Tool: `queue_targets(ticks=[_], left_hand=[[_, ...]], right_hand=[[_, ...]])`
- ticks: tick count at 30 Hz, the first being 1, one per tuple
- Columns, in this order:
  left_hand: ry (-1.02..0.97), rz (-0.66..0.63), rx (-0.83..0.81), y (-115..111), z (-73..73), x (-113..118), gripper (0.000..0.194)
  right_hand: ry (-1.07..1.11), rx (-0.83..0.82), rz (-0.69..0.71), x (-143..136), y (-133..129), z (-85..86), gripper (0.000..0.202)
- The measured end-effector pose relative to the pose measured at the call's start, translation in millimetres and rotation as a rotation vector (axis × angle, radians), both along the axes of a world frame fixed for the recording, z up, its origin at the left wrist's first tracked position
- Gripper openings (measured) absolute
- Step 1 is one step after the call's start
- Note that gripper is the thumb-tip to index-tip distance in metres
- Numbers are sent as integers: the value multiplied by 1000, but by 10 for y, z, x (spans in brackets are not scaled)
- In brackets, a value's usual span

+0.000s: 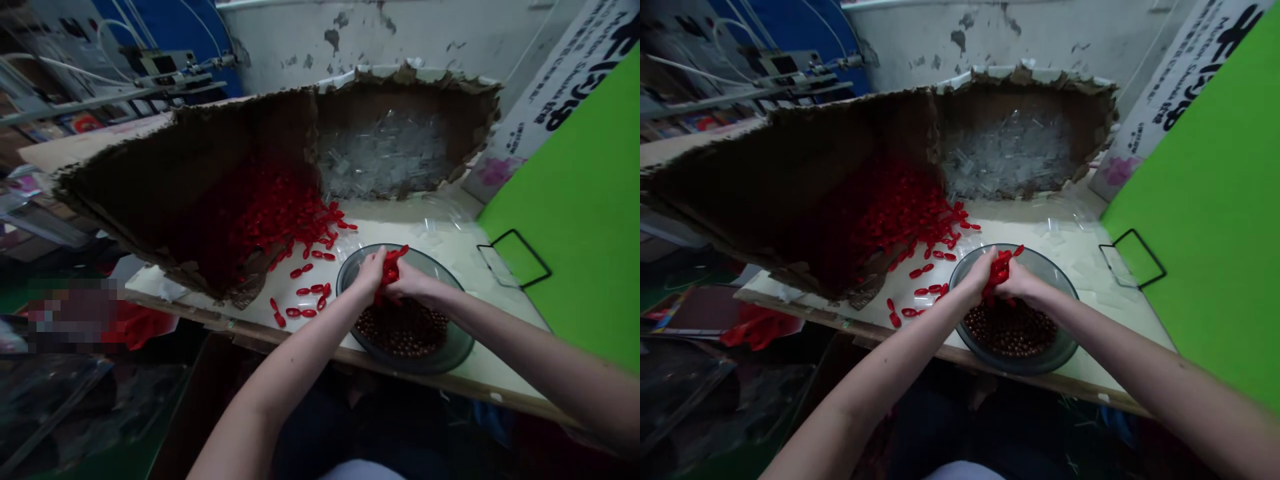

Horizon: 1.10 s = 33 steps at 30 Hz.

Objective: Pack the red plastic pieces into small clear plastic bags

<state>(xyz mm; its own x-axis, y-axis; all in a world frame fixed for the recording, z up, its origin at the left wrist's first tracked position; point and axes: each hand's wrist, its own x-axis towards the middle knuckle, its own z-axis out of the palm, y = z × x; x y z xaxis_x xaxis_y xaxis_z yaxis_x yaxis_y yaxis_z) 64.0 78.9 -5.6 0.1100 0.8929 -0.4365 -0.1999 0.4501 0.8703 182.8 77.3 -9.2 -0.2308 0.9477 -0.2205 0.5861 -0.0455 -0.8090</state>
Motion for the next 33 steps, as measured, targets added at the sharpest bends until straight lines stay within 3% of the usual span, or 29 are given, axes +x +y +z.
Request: queue_targets(ticks=[2, 4, 8, 11, 13, 15, 17, 20, 24, 27, 33], left_hand=[[14, -121, -103, 46, 39, -73, 41], [29, -142, -93, 38, 129, -238, 39], [137, -60, 167, -136, 215, -867, 39], [591, 37, 350, -344, -11, -1473, 30], [938, 31, 361, -511, -265, -1808, 27], [1067, -16, 330, -684, -512, -2019, 28], [1122, -78, 350, -821, -692, -2091, 32], [1234, -140, 426, -894, -807, -2013, 38], [1397, -112, 425, -784, -782, -1805, 43], [1518, -192, 445, -662, -739, -1701, 40], [1620, -327, 525, -523, -750, -1766, 29]], right_hand=[[-45, -136, -1, 121, 56, -33, 73], [-162, -213, -18, 272, 99, 52, 82], [-179, -178, -88, 628, 8, 371, 68], [-88, -75, -123, 838, -200, 514, 61], [-26, -43, -141, 914, -354, 531, 57], [9, -50, -154, 929, -484, 514, 52], [22, -73, -159, 885, -575, 494, 51], [48, -105, -130, 748, -635, 496, 53], [89, -70, -68, 531, -640, 544, 52], [107, -52, -23, 385, -643, 585, 50], [144, 40, 24, 278, -610, 589, 43]])
